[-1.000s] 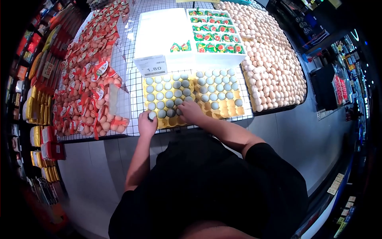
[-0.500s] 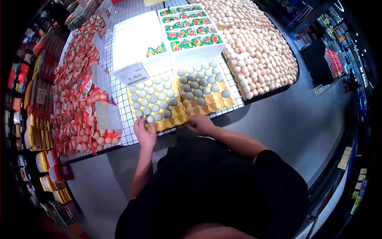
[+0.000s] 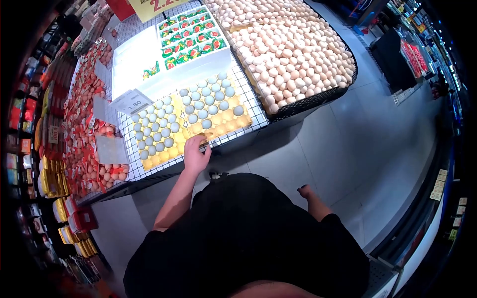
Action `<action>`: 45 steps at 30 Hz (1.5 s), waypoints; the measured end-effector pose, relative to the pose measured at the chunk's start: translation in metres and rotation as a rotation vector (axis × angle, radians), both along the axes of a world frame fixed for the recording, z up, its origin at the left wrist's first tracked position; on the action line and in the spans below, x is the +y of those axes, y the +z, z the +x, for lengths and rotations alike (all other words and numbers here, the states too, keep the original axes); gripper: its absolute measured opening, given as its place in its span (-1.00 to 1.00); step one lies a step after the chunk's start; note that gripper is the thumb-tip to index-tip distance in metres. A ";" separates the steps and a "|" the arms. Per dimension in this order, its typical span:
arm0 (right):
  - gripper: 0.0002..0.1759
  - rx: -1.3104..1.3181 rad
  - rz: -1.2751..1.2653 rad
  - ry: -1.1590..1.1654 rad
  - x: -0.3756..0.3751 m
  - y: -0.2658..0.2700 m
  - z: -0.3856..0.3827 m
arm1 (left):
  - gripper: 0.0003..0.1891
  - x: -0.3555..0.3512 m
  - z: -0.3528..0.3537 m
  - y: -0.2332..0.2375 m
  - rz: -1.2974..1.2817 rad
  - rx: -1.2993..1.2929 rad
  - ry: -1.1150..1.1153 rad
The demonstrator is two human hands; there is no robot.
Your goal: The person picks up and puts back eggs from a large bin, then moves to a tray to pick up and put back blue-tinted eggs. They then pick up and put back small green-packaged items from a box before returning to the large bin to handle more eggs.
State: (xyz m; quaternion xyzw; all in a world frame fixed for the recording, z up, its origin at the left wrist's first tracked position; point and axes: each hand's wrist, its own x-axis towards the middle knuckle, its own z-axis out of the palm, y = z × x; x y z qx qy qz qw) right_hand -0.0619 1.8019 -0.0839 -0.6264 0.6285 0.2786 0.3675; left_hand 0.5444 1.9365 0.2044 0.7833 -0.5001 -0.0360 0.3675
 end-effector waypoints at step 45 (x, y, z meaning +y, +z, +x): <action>-0.39 -0.240 -0.148 -0.482 -0.102 0.063 0.023 | -0.61 -0.241 0.009 -0.029 0.275 -0.012 -0.079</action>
